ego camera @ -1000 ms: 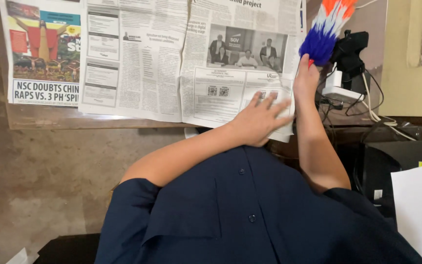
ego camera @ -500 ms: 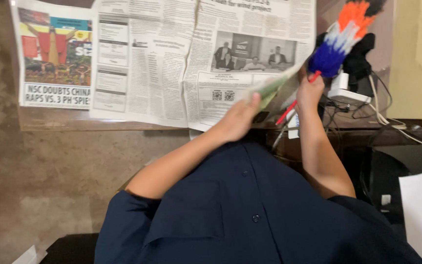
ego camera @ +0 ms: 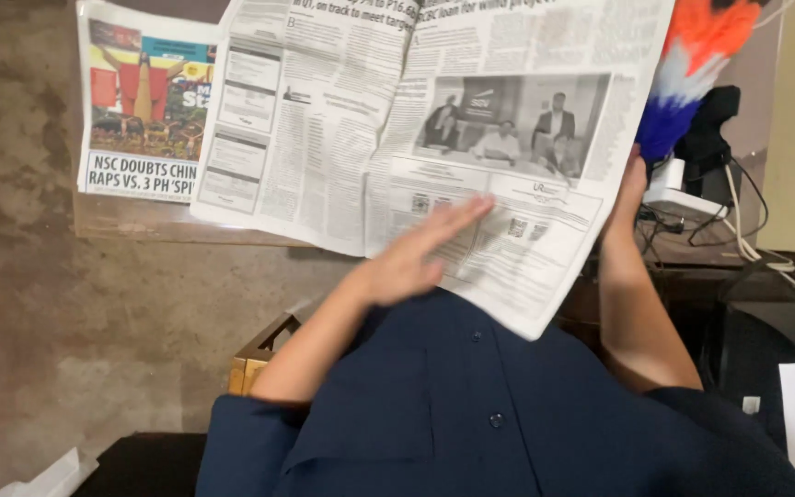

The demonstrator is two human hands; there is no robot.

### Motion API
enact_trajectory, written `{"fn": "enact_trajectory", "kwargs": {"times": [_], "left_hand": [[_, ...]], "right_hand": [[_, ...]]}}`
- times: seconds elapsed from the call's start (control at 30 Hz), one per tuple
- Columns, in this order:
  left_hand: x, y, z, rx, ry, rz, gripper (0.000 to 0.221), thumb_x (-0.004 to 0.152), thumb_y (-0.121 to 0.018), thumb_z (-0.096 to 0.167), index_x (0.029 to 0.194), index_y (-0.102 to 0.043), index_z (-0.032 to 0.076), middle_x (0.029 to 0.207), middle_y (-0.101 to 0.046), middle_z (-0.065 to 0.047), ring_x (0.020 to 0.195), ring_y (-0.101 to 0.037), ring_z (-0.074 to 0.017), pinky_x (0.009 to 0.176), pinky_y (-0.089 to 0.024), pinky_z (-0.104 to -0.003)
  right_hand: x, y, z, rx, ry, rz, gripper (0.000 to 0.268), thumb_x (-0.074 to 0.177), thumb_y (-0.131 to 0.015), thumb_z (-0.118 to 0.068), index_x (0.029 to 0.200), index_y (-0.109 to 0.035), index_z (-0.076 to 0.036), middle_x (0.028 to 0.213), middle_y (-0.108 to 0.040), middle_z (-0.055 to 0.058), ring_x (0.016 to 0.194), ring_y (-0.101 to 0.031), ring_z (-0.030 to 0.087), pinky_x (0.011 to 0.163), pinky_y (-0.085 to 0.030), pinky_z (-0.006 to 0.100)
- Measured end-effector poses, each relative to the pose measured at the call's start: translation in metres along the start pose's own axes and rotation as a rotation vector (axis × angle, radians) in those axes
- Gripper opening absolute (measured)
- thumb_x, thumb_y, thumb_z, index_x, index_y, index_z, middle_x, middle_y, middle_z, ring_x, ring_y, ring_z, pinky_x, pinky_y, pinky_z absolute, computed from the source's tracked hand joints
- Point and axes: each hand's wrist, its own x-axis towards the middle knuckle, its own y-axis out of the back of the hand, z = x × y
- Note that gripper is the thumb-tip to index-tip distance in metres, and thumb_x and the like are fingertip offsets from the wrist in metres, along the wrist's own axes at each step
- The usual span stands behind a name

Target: Dusting and flipping through a stack of newspapers on a desk using a handheld duster.

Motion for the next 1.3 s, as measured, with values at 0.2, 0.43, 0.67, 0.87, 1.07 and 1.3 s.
{"fn": "enact_trajectory", "kwargs": {"times": [0.2, 0.43, 0.67, 0.87, 1.07, 1.3], "left_hand": [[0.018, 0.051, -0.038, 1.216, 0.733, 0.152, 0.072, 0.108, -0.024, 0.056, 0.161, -0.034, 0.009, 0.168, -0.025, -0.022, 0.157, -0.013, -0.0368, 0.124, 0.001, -0.058], [0.035, 0.056, -0.101, 1.288, 0.774, 0.089, 0.088, 0.103, -0.029, 0.07, 0.163, -0.025, 0.006, 0.171, -0.014, -0.02, 0.158, -0.006, -0.0399, 0.128, -0.005, -0.058], [0.057, 0.052, -0.152, 1.278, 0.658, 0.174, 0.103, 0.097, -0.016, 0.075, 0.158, -0.022, -0.007, 0.166, -0.008, -0.032, 0.154, 0.004, -0.0465, 0.123, 0.0, -0.057], [0.067, 0.048, -0.146, 1.319, 0.701, 0.095, 0.105, 0.096, -0.015, 0.076, 0.159, -0.014, -0.008, 0.166, -0.003, -0.034, 0.152, 0.01, -0.049, 0.121, 0.004, -0.061], [0.036, 0.036, -0.09, 1.132, 0.161, 0.441, 0.035, 0.102, -0.053, 0.033, 0.118, -0.069, 0.007, 0.128, -0.064, -0.018, 0.123, -0.057, -0.0333, 0.117, -0.035, -0.052], [-0.02, -0.008, -0.067, 0.88, -0.109, 0.279, 0.09, 0.072, -0.074, 0.074, 0.135, -0.059, 0.011, 0.125, -0.06, -0.01, 0.114, -0.056, -0.028, 0.107, -0.04, -0.046]], "right_hand": [[0.017, 0.027, 0.034, -0.192, 0.128, -0.325, 0.045, 0.112, -0.056, -0.045, 0.11, -0.07, -0.003, 0.106, -0.065, 0.026, 0.103, -0.062, 0.027, 0.095, -0.048, 0.042], [0.04, 0.041, 0.034, 0.076, -0.008, -0.359, 0.028, 0.108, -0.071, -0.026, 0.092, -0.049, -0.018, 0.072, -0.049, -0.005, 0.052, -0.053, 0.007, 0.047, -0.04, 0.019], [0.026, 0.039, -0.058, -0.259, -0.025, -0.252, 0.033, 0.099, -0.069, 0.0, 0.09, -0.042, -0.018, 0.084, -0.052, -0.003, 0.074, -0.06, 0.011, 0.078, -0.061, 0.024], [0.007, 0.018, -0.095, 0.12, 0.254, -0.539, 0.032, 0.098, -0.067, 0.007, 0.1, -0.042, -0.015, 0.096, -0.054, 0.001, 0.08, -0.048, 0.006, 0.08, -0.044, 0.015], [-0.006, 0.001, -0.113, 0.166, 0.304, -0.543, 0.026, 0.101, -0.06, 0.005, 0.1, -0.042, -0.014, 0.101, -0.052, 0.001, 0.085, -0.047, 0.007, 0.083, -0.042, 0.016], [-0.013, -0.011, -0.122, 0.114, 0.302, -0.537, 0.025, 0.101, -0.062, 0.004, 0.104, -0.045, -0.013, 0.097, -0.049, -0.002, 0.084, -0.046, 0.006, 0.085, -0.041, 0.015]]}}
